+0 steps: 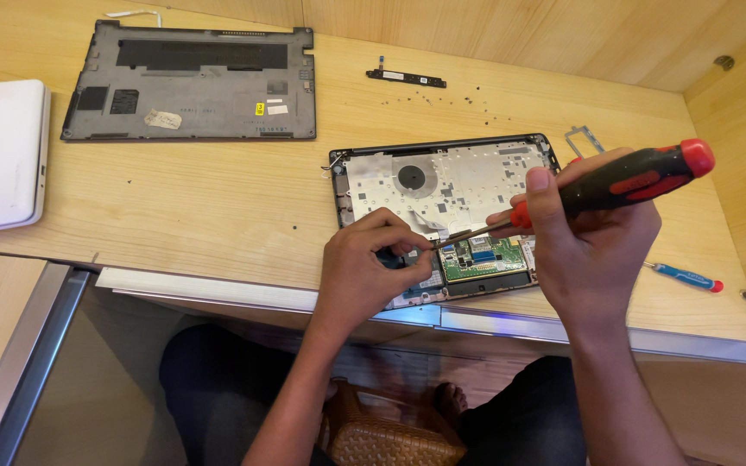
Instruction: The person uses a screwdriver to unscrew components from the internal circuit board of a disassembled laptop. They carefully remove screws and place them on the wooden desk next to the laptop chassis.
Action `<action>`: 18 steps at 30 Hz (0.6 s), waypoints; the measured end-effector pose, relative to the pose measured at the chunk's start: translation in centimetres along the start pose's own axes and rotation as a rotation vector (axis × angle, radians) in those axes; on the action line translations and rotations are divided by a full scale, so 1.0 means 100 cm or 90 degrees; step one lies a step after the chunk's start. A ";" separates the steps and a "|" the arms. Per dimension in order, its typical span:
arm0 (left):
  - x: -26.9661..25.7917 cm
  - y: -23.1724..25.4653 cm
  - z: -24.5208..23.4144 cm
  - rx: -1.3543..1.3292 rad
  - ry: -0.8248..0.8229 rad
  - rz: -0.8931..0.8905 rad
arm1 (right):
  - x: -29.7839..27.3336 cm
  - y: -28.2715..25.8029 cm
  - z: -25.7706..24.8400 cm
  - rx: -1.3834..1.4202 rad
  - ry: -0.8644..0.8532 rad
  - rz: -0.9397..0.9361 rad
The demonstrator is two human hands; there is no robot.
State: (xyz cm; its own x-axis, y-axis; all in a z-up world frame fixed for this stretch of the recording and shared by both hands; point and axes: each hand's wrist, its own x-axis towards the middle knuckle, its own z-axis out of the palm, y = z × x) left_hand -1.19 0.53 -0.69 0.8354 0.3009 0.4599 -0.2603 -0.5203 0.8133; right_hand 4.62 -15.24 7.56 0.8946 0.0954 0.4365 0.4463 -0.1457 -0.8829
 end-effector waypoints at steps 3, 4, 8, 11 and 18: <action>0.000 -0.002 0.001 0.009 0.001 0.006 | 0.003 -0.001 0.000 -0.009 -0.025 0.031; 0.000 -0.002 0.001 0.008 0.000 0.007 | 0.004 -0.002 0.000 -0.010 -0.024 0.030; -0.002 -0.003 0.000 0.003 -0.002 0.028 | 0.005 -0.005 0.000 -0.012 -0.044 0.027; -0.001 -0.003 0.001 0.010 0.000 0.050 | 0.005 -0.004 0.000 -0.024 -0.050 0.019; -0.001 -0.004 0.001 0.013 0.007 0.071 | 0.005 -0.005 0.001 -0.088 -0.045 -0.002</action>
State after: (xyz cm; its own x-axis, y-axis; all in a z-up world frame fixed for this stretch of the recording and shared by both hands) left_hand -1.14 0.58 -1.13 0.7965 0.2496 0.5507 -0.3405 -0.5675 0.7496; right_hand 4.88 -15.04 8.18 0.8915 0.1649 0.4219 0.4524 -0.2788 -0.8471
